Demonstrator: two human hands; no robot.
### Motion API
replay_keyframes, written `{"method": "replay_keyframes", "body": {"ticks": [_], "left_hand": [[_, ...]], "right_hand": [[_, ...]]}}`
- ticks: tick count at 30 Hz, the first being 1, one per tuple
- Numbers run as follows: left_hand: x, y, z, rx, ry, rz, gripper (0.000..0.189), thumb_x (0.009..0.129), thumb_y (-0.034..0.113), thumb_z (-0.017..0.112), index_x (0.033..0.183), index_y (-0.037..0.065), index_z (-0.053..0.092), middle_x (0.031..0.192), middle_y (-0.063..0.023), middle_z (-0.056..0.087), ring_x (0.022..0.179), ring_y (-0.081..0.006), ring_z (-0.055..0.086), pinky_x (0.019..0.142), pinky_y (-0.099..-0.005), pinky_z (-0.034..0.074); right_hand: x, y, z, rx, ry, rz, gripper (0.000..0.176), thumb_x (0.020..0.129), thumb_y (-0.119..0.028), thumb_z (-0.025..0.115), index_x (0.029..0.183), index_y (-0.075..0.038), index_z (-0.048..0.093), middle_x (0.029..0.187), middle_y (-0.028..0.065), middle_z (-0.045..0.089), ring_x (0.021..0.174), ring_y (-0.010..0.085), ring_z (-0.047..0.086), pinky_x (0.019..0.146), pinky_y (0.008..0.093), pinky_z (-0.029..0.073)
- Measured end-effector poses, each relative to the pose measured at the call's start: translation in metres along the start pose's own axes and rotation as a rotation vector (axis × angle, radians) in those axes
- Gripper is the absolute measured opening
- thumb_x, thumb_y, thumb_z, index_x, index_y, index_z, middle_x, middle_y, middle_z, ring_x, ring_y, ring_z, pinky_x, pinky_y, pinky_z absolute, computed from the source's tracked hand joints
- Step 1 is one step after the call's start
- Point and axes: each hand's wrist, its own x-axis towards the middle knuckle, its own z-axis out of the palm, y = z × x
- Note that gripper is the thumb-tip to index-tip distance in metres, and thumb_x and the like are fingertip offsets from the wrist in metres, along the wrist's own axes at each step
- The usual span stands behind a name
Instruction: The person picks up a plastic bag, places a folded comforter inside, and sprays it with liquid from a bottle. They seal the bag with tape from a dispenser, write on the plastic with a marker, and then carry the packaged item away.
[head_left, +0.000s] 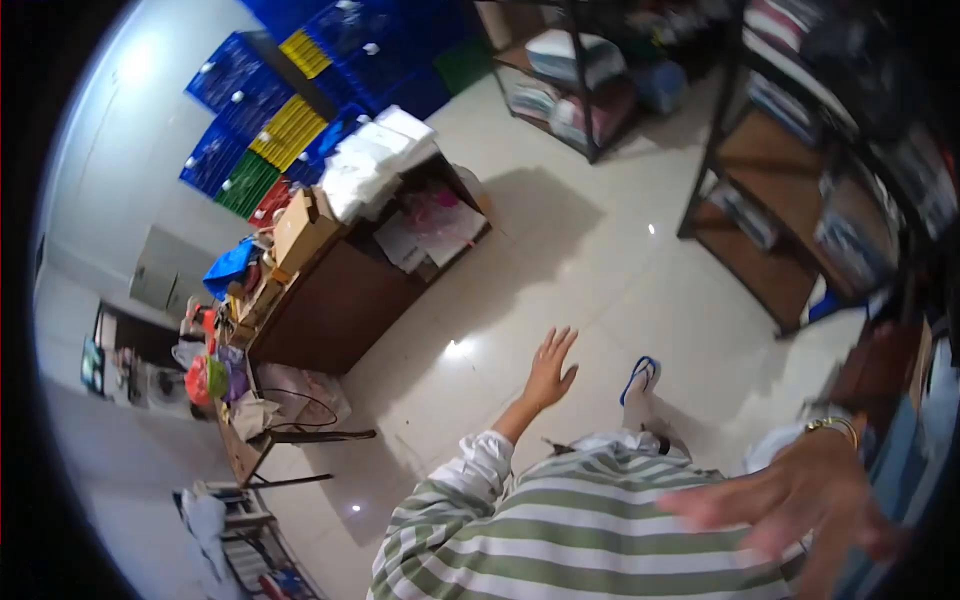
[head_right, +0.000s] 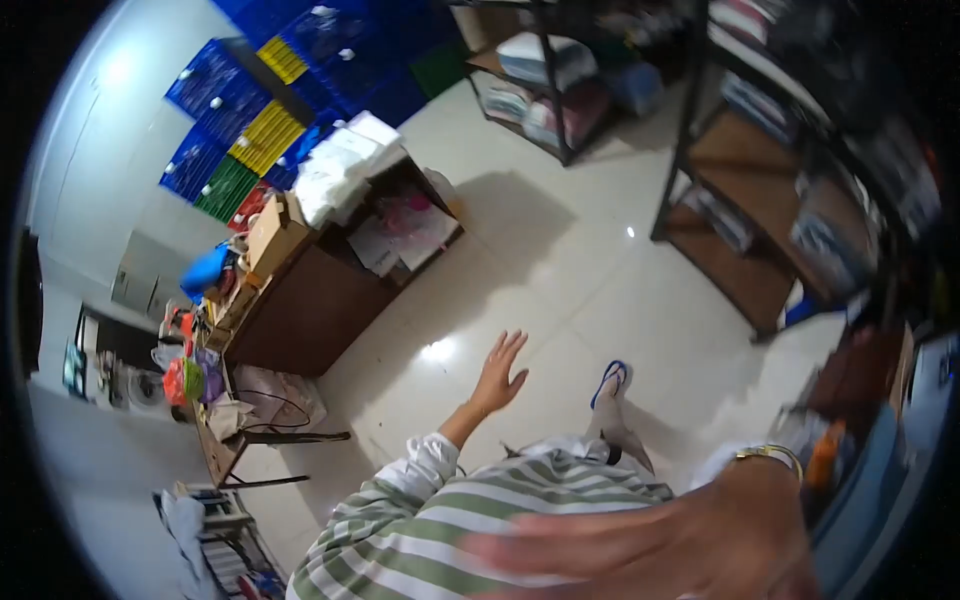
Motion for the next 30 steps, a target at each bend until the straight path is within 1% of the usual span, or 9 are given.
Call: {"method": "replay_keyframes", "body": {"ticks": [2, 5, 8, 10, 14, 17, 23, 26, 30], "left_hand": [[0.019, -0.036, -0.031, 0.04, 0.039, -0.1, 0.069, 0.079, 0.01, 0.061, 0.139, 0.014, 0.029, 0.142, -0.0139, 0.031, 0.134, -0.0384, 0.021, 0.104, -0.0517, 0.025], [0.066, -0.068, -0.064, 0.106, 0.141, -0.254, 0.069, 0.078, 0.012, 0.063, 0.139, 0.013, 0.029, 0.141, -0.0148, 0.033, 0.133, -0.0396, 0.023, 0.104, -0.0491, 0.027], [0.102, -0.105, -0.093, 0.139, 0.28, -0.372, 0.069, 0.078, 0.015, 0.063, 0.139, 0.013, 0.03, 0.141, -0.0152, 0.034, 0.133, -0.0391, 0.024, 0.104, -0.0485, 0.027], [0.112, -0.129, -0.111, 0.155, 0.358, -0.438, 0.067, 0.078, 0.016, 0.064, 0.137, 0.013, 0.033, 0.139, -0.0157, 0.036, 0.132, -0.0395, 0.025, 0.105, -0.0469, 0.027], [0.118, -0.192, -0.171, 0.175, 0.488, -0.582, 0.06, 0.078, 0.018, 0.064, 0.133, 0.012, 0.041, 0.136, -0.0164, 0.041, 0.13, -0.0405, 0.029, 0.106, -0.0445, 0.026], [0.123, -0.251, -0.228, 0.142, 0.57, -0.668, 0.055, 0.079, 0.019, 0.064, 0.13, 0.012, 0.045, 0.135, -0.0159, 0.042, 0.128, -0.0404, 0.031, 0.106, -0.0439, 0.026], [0.184, -0.35, -0.336, 0.101, 0.635, -0.692, 0.047, 0.082, 0.019, 0.061, 0.126, 0.012, 0.048, 0.13, -0.0147, 0.048, 0.124, -0.0339, 0.04, 0.104, -0.0422, 0.03], [0.237, -0.37, -0.378, -0.112, 0.562, -0.588, 0.046, 0.085, 0.021, 0.059, 0.129, 0.013, 0.048, 0.131, -0.0118, 0.049, 0.123, -0.027, 0.043, 0.102, -0.0355, 0.033], [0.293, -0.377, -0.446, -0.417, 0.383, -0.74, 0.045, 0.087, 0.022, 0.058, 0.13, 0.012, 0.047, 0.129, -0.009, 0.051, 0.118, -0.0209, 0.048, 0.097, -0.0299, 0.038]], "right_hand": [[-0.021, 0.011, -0.071, -0.015, 0.14, 0.025, 0.075, 0.081, -0.063, 0.043, 0.127, -0.005, 0.032, 0.145, 0.026, 0.01, 0.127, 0.046, 0.02, 0.1, 0.0596, 0.023], [-0.04, 0.026, -0.186, -0.158, 0.676, 0.328, 0.102, 0.071, -0.065, 0.062, 0.144, -0.007, 0.02, 0.145, 0.0243, 0.021, 0.131, 0.0412, 0.027, 0.102, 0.0491, 0.029], [-0.009, 0.062, -0.292, -0.299, 0.83, 0.913, 0.073, 0.082, -0.044, 0.063, 0.138, -0.004, 0.036, 0.136, 0.0168, 0.042, 0.121, 0.0274, 0.045, 0.099, 0.0396, 0.035], [0.012, 0.112, -0.349, -0.612, 0.549, 0.975, 0.046, 0.087, -0.024, 0.058, 0.127, -0.004, 0.05, 0.128, 0.0101, 0.052, 0.112, 0.0188, 0.05, 0.095, 0.0349, 0.038], [0.109, 0.213, -0.409, -0.53, 0.144, 0.943, 0.039, 0.087, -0.025, 0.059, 0.122, -0.01, 0.055, 0.128, 0.0141, 0.051, 0.114, 0.0227, 0.05, 0.095, 0.0334, 0.038], [0.164, 0.29, -0.441, -0.833, -0.1, 0.76, 0.042, 0.086, -0.03, 0.06, 0.123, -0.01, 0.055, 0.13, 0.0171, 0.048, 0.116, 0.0287, 0.049, 0.097, 0.0355, 0.038], [0.228, 0.4, -0.531, -0.678, -0.038, 0.895, 0.043, 0.084, -0.033, 0.062, 0.119, -0.008, 0.058, 0.126, 0.0187, 0.051, 0.114, 0.0327, 0.05, 0.096, 0.0375, 0.039], [0.249, 0.45, -0.597, -0.691, 0.019, 0.989, 0.043, 0.084, -0.033, 0.062, 0.118, -0.007, 0.058, 0.122, 0.0183, 0.054, 0.114, 0.0287, 0.052, 0.095, 0.0361, 0.041], [0.291, 0.538, -0.7, -0.496, 0.133, 1.224, 0.046, 0.084, -0.032, 0.062, 0.122, -0.005, 0.055, 0.118, 0.0169, 0.057, 0.111, 0.0223, 0.053, 0.091, 0.033, 0.043]]}}
